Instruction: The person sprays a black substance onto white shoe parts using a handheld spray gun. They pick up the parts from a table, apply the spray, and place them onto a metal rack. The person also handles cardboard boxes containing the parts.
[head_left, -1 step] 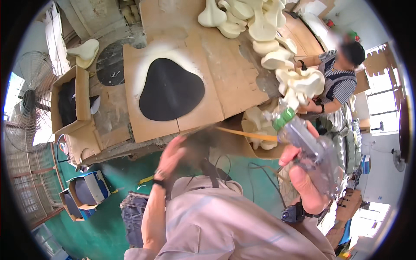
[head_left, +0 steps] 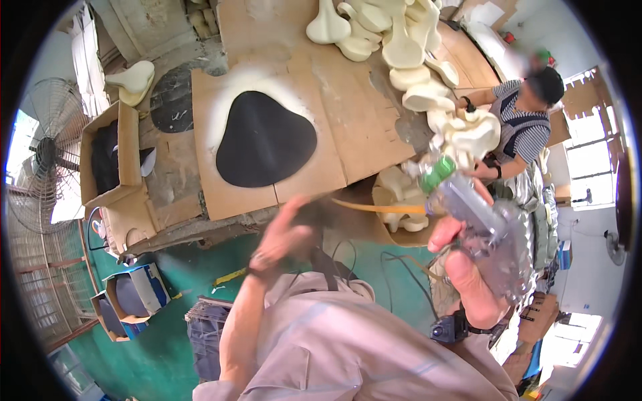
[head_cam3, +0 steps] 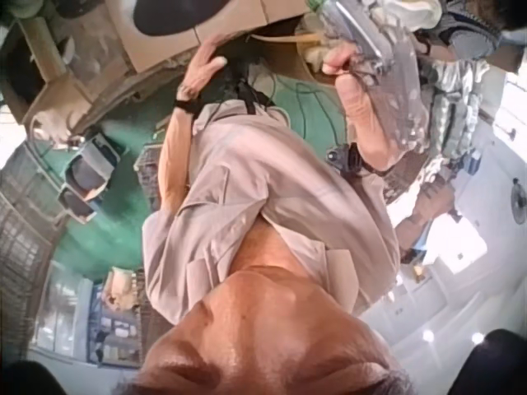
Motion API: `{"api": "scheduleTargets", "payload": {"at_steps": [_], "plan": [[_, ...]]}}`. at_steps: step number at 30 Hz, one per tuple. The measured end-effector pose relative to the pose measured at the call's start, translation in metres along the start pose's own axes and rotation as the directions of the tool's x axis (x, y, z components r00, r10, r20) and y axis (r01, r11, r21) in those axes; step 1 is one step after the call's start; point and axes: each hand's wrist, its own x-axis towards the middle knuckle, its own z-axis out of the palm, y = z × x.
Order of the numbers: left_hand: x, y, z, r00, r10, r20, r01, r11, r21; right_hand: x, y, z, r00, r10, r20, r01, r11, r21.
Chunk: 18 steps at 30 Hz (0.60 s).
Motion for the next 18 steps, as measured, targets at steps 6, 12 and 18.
{"api": "scheduleTargets", "payload": {"at_steps": [6, 12, 18], "plan": [[0.069, 0.021, 0.135, 0.710, 0.224, 0.668, -0.167, 0.975, -0.149, 0.041, -0.050, 0.000, 0.947, -0.189, -0.258, 0.158, 0.978, -0.139], [0.068, 0.001, 0.118, 0.676, -0.102, 0.730, -0.058, 0.980, 0.190, 0.028, -0.046, -0.031, 0.834, -0.265, -0.484, 0.263, 0.962, -0.073], [0.077, -0.023, 0.097, 0.771, -0.019, 0.636, -0.098, 0.984, 0.148, 0.012, -0.055, -0.038, 0.835, -0.297, -0.464, 0.335, 0.942, -0.001]]}}
